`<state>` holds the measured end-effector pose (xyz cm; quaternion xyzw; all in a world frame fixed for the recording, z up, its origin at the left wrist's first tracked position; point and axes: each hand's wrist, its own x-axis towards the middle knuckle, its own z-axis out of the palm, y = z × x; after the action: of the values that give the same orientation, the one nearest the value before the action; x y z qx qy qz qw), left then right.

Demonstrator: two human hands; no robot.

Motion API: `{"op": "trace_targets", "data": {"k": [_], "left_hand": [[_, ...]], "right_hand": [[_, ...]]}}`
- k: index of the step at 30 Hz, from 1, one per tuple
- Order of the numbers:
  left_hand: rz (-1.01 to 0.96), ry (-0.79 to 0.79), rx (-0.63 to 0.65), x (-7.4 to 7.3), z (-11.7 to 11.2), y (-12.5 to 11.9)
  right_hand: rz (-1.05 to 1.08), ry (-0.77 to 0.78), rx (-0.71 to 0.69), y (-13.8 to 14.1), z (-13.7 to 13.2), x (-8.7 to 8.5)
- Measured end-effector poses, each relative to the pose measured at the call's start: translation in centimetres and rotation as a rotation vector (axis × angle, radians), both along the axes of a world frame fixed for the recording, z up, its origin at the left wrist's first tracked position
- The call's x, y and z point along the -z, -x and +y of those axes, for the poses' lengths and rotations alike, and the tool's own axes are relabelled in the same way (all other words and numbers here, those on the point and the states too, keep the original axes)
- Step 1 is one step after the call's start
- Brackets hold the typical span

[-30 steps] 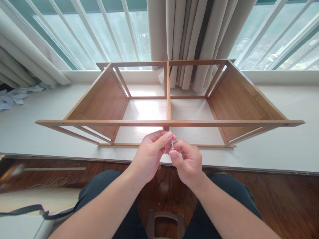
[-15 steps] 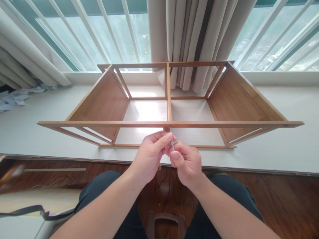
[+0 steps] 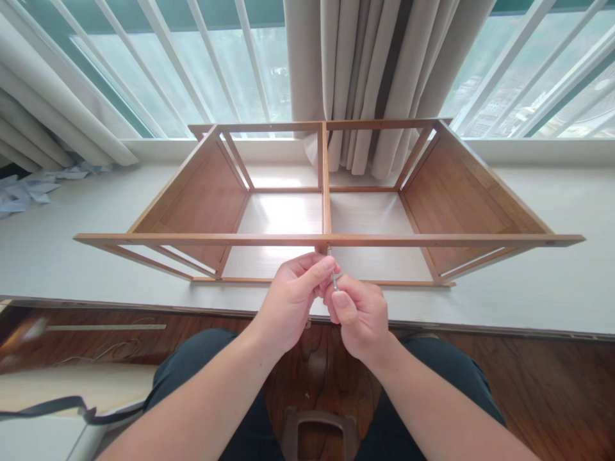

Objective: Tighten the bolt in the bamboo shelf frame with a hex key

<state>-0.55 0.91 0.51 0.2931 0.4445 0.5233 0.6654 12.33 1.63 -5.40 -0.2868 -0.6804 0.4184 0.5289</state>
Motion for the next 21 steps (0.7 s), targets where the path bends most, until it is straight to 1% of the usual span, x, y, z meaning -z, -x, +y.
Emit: {"op": "trace_targets", "data": {"k": [5, 12, 16, 21], "left_hand": [[0.012, -0.009, -0.008, -0.1, 0.0, -0.1], [0.056, -0.017, -0.013, 0.2, 0.0, 0.0], [0.06, -0.008, -0.018, 0.3, 0.0, 0.0], [0.064, -0.016, -0.039, 0.4, 0.1, 0.0]], "right_hand": [[-0.037, -0.065, 0.019, -0.1, 0.3, -0.1], [-0.101, -0.145, 0.068, -0.2, 0.3, -0.8], [-0.099, -0.174, 0.131, -0.2, 0.4, -1.3], [-0.08, -0.241, 0.153, -0.4, 0.7, -1.9]]}}
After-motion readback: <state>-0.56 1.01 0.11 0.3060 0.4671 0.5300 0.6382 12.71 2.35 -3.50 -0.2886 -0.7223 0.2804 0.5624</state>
